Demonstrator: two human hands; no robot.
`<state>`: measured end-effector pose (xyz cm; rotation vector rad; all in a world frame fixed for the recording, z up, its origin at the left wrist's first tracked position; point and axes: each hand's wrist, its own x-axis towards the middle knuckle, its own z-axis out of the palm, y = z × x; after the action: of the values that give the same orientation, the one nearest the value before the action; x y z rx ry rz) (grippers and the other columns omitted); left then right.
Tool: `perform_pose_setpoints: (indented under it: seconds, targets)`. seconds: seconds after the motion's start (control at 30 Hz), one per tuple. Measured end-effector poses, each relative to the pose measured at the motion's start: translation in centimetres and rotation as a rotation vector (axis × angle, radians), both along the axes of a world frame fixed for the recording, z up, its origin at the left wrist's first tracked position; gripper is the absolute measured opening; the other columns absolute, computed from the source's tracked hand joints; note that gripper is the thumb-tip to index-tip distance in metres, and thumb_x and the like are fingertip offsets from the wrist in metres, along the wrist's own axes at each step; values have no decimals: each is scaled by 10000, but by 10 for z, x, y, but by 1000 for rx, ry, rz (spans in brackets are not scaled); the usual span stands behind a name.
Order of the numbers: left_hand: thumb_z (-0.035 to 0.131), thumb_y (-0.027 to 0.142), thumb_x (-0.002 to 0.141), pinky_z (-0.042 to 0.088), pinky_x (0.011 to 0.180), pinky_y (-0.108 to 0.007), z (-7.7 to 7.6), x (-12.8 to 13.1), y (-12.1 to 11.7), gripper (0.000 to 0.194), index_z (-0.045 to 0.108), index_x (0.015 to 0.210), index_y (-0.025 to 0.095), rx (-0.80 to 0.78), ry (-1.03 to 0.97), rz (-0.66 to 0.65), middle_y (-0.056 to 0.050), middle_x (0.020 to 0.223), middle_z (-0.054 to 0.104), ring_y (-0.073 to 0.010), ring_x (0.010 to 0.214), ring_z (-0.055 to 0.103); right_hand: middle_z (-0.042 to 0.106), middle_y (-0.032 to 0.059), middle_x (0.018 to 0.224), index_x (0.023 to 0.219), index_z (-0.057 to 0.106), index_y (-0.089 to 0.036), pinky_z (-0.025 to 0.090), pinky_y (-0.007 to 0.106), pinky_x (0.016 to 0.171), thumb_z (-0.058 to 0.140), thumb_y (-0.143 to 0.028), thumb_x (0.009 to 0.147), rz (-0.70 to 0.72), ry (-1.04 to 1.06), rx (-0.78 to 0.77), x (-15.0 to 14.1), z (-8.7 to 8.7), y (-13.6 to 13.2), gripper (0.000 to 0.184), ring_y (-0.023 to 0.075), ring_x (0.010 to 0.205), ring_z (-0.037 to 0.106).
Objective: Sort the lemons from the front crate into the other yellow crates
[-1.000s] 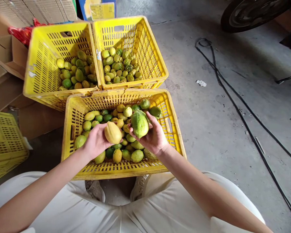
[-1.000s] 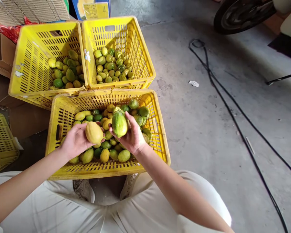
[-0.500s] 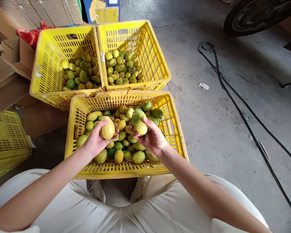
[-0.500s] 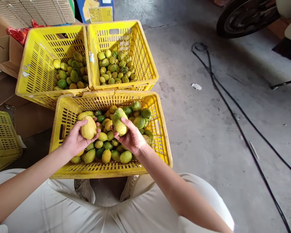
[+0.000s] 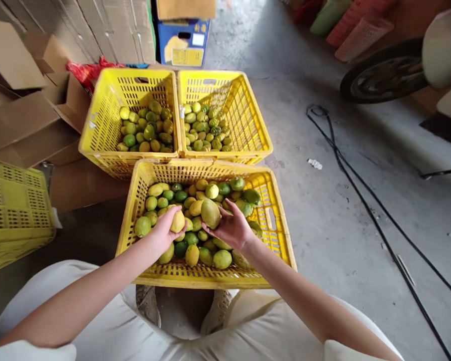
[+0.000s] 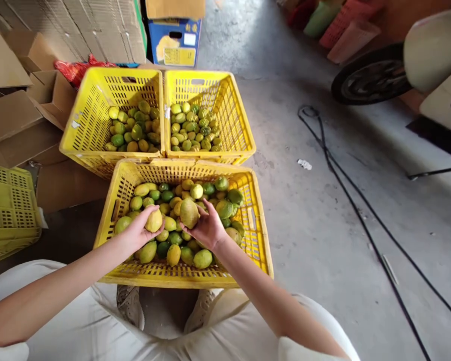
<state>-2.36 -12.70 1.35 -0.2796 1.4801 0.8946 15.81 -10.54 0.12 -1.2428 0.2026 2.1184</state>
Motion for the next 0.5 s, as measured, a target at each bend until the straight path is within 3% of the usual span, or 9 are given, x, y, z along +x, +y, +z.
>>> perform_pose_setpoints:
  seconds: [0.1, 0.2, 0.3, 0.33, 0.4, 0.5]
  targets:
    - [718, 140, 933, 588, 555, -227, 0, -2, 3, 198, 556, 837, 200, 22, 13, 19, 20, 709, 623, -109, 570, 625, 754, 116, 998, 1228, 625, -178, 676, 441, 788, 406, -546, 1068, 53, -4, 102, -30, 29, 36, 457, 261, 941, 759]
    - [722, 169, 940, 591, 571, -225, -1, -4, 4, 224, 531, 832, 211, 31, 22, 42, 31, 717, 604, -106, 585, 621, 733, 146, 1145, 1356, 578, -157, 679, 402, 824, 386, -640, 1050, 84, 106, 316, -65, 76, 76, 604, 251, 1082, 739]
    - [725, 195, 943, 596, 587, -228, 2, -4, 2, 225, 525, 841, 218, 23, -11, 48, 31, 728, 595, -106, 596, 621, 710, 152, 1268, 1475, 474, -175, 664, 400, 868, 346, -664, 1053, 48, 226, 564, -81, 117, 95, 658, 236, 1182, 721]
    - [724, 205, 945, 600, 593, -231, 3, -4, 2, 209, 537, 852, 218, 21, -33, 44, 23, 740, 604, -111, 606, 627, 727, 112, 1266, 1459, 506, -224, 661, 409, 871, 352, -643, 1055, 25, 223, 641, -80, 125, 96, 602, 228, 1190, 721]
    - [703, 242, 962, 604, 602, -236, 5, -4, 1, 168, 560, 878, 216, 15, -79, 33, 0, 770, 628, -123, 630, 641, 752, 40, 1252, 1390, 591, -302, 653, 392, 867, 354, -586, 1064, -13, 155, 742, -68, 129, 90, 492, 202, 1184, 729]
    - [595, 312, 1016, 599, 591, -244, 1, -4, -1, 145, 562, 911, 217, -24, -119, 18, -27, 810, 639, -142, 653, 645, 793, 42, 1133, 1260, 693, -253, 650, 288, 760, 392, -487, 1056, -78, 26, 676, -31, 111, 74, 432, 168, 989, 780]
